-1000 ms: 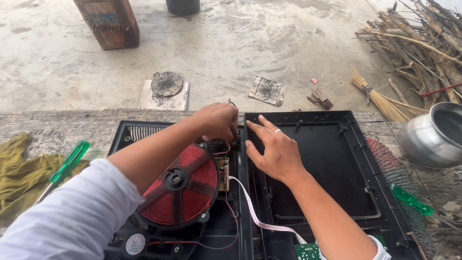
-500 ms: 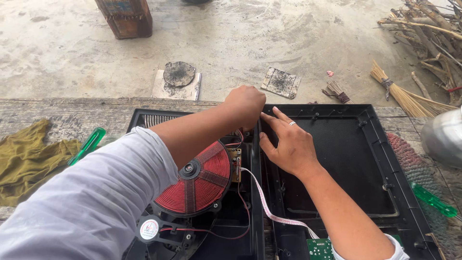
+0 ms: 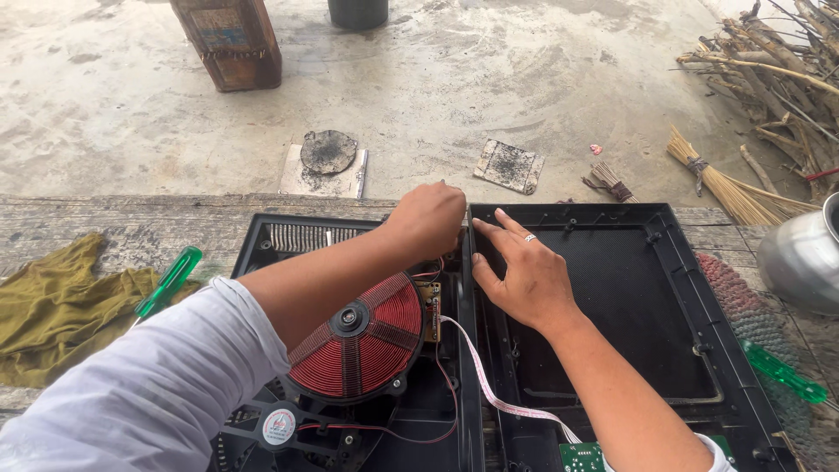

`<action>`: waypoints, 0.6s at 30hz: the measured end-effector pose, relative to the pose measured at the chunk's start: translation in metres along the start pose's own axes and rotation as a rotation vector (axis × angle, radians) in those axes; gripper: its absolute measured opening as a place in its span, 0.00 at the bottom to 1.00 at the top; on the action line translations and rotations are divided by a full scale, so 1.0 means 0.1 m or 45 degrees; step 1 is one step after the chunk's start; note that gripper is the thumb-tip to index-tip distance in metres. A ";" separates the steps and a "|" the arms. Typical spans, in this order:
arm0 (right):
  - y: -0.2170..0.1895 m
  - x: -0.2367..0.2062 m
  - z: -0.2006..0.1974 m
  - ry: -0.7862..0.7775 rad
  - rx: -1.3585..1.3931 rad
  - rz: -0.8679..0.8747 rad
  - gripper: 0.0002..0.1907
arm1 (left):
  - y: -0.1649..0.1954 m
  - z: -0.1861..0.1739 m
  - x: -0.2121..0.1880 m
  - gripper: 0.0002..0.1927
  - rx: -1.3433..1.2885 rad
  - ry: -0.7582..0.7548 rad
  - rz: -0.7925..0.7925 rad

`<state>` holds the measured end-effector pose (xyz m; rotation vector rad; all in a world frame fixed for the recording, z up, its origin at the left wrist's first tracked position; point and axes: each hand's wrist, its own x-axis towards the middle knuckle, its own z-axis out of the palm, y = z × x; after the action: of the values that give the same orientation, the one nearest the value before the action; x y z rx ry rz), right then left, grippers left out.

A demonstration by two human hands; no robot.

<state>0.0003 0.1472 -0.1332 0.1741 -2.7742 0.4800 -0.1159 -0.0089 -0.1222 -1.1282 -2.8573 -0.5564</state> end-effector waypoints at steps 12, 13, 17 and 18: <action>0.04 0.02 0.03 -0.052 -0.060 0.027 0.27 | 0.20 -0.36 -0.52 0.09 -0.164 0.040 0.122; 0.04 0.02 0.03 -0.054 -0.057 0.030 0.27 | 0.25 -0.28 -0.58 0.11 -0.158 0.000 0.096; 0.03 0.02 0.02 -0.057 -0.050 0.037 0.27 | 0.32 -0.08 -0.73 0.14 0.118 0.318 0.312; 0.03 0.01 0.02 -0.061 -0.044 0.037 0.27 | 0.33 -0.06 -0.75 0.11 0.210 0.366 0.350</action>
<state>-0.0020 0.1492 -0.1350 0.1398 -2.8337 0.4408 -0.0391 -0.0380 -0.1173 -1.2663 -2.4064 -0.4185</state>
